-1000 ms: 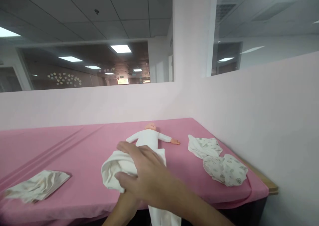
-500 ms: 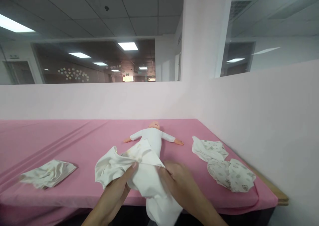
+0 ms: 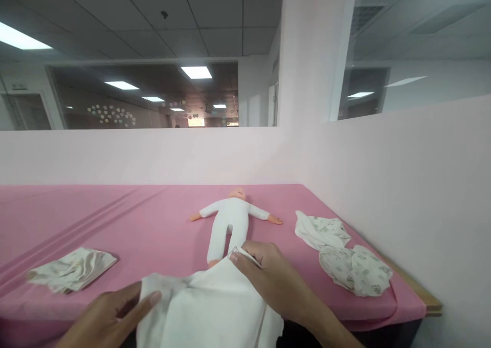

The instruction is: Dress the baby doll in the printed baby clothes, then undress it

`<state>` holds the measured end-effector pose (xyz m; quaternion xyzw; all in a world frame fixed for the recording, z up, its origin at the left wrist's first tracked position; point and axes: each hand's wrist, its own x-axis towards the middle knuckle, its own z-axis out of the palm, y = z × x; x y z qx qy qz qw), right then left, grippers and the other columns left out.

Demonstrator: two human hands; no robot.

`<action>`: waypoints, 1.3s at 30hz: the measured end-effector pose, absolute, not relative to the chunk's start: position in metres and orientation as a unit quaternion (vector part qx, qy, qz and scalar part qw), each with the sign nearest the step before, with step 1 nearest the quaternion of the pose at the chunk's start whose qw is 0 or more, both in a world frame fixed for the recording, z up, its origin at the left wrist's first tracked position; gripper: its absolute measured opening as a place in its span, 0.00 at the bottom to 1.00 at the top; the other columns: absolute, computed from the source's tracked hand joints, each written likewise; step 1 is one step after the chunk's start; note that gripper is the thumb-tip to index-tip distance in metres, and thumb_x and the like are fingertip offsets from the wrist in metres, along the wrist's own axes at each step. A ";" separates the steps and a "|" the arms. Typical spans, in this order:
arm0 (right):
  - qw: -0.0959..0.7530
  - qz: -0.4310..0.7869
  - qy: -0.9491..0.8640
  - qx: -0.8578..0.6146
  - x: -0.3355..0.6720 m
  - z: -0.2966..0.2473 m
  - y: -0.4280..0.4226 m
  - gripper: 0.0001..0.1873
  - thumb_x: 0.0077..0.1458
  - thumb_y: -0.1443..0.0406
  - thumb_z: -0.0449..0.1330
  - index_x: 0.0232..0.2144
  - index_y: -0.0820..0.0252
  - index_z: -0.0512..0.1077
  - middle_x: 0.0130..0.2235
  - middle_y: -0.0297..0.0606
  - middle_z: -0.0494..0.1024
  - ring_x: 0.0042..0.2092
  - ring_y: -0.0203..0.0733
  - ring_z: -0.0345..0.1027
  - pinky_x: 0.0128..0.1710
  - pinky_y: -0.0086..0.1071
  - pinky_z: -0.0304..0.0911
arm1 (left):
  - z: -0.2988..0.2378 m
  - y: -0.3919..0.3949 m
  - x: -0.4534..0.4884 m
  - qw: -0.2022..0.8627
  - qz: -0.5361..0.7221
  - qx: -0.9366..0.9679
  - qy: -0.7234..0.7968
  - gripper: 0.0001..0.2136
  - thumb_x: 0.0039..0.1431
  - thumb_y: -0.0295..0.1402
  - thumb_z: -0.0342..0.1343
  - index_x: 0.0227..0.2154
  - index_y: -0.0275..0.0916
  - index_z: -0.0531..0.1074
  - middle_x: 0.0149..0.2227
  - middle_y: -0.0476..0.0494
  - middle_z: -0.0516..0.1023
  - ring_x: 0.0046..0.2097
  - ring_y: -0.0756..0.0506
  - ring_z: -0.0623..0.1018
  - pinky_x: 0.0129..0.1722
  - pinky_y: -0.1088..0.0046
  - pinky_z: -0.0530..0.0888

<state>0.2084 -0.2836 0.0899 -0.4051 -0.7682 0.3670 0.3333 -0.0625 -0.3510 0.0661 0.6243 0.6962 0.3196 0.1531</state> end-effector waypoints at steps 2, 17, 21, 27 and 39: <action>0.321 0.376 -0.775 -0.393 0.206 0.090 -0.284 0.20 0.62 0.54 0.47 0.23 0.57 0.50 0.25 0.28 0.49 0.27 0.32 0.43 0.25 0.28 0.43 | 0.068 -0.348 -0.074 0.092 0.335 0.613 0.709 0.22 0.55 0.55 0.49 0.21 0.41 0.68 0.21 0.49 0.70 0.25 0.46 0.70 0.24 0.74 0.67; 0.280 0.388 -0.808 -0.343 0.209 0.098 -0.291 0.13 0.59 0.58 0.54 0.29 0.60 0.72 0.25 0.29 0.65 0.28 0.32 0.53 0.26 0.26 0.49 | 0.100 -0.311 0.000 0.343 0.316 0.777 0.422 0.13 0.60 0.42 0.52 0.28 0.38 0.69 0.30 0.50 0.70 0.35 0.49 0.68 0.36 0.76 0.65; 0.289 0.406 -0.794 -0.349 0.207 0.095 -0.290 0.14 0.59 0.57 0.55 0.28 0.61 0.71 0.24 0.30 0.64 0.27 0.32 0.53 0.26 0.26 0.50 | 0.092 -0.311 -0.005 0.437 0.326 0.748 0.377 0.15 0.59 0.45 0.53 0.26 0.38 0.62 0.26 0.54 0.59 0.30 0.52 0.59 0.30 0.77 0.58; 0.296 0.423 -0.789 -0.333 0.203 0.092 -0.291 0.15 0.60 0.57 0.52 0.29 0.60 0.71 0.24 0.30 0.63 0.27 0.32 0.53 0.27 0.26 0.52 | 0.088 -0.313 -0.007 0.513 0.356 0.696 0.355 0.15 0.59 0.45 0.54 0.29 0.36 0.66 0.26 0.54 0.58 0.29 0.53 0.56 0.29 0.77 0.54; 0.307 0.416 -0.792 -0.325 0.203 0.088 -0.298 0.14 0.61 0.56 0.53 0.31 0.59 0.71 0.27 0.30 0.67 0.29 0.33 0.56 0.29 0.26 0.54 | 0.086 -0.316 0.004 0.499 0.358 0.703 0.358 0.17 0.57 0.45 0.57 0.25 0.38 0.60 0.25 0.55 0.55 0.28 0.54 0.54 0.27 0.76 0.53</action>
